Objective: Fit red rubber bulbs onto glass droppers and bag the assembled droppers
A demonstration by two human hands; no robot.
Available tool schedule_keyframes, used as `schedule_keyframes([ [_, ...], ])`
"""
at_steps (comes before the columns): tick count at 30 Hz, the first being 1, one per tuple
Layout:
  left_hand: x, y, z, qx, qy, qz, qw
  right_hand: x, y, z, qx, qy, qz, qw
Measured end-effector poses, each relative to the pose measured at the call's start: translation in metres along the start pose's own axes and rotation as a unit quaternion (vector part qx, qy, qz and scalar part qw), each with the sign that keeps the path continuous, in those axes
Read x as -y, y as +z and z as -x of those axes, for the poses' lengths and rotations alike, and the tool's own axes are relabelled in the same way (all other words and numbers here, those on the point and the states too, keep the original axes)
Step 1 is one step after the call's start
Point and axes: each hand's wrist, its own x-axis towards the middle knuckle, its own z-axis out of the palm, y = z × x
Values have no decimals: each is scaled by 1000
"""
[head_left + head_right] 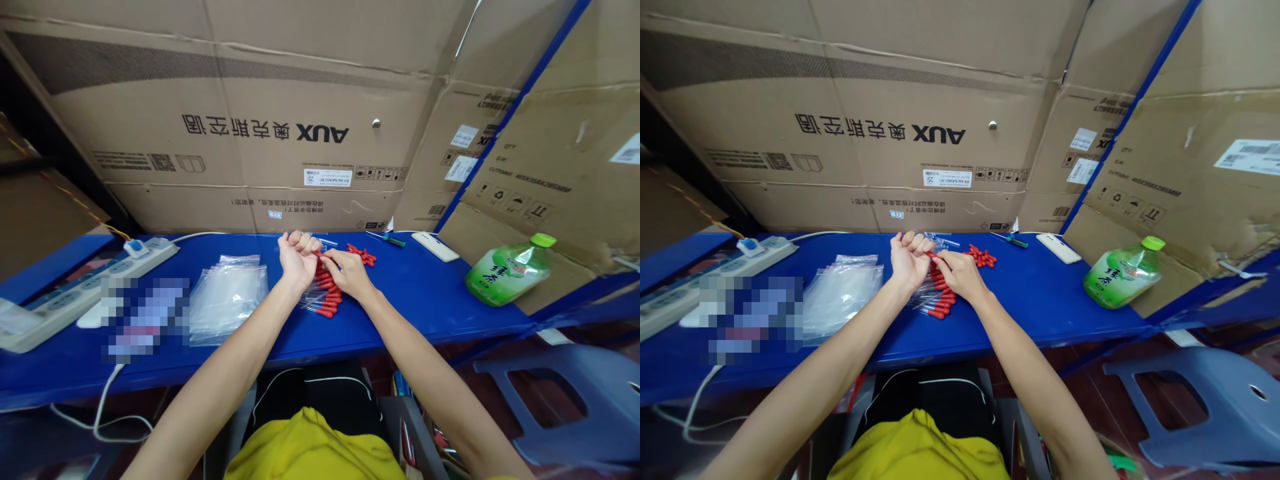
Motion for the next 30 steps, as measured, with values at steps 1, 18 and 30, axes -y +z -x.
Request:
schedule_keyframes([
  [1, 0, 0, 0, 1, -3, 16, 1000, 0, 1, 0, -5, -3, 2, 1000],
  [18, -8, -11, -16, 2, 143, -393, 908, -14, -7, -1, -55, 77, 37, 995],
  [30, -29, -67, -40, 84, 155, -845, 506, -25, -4, -2, 75, 35, -8, 997],
])
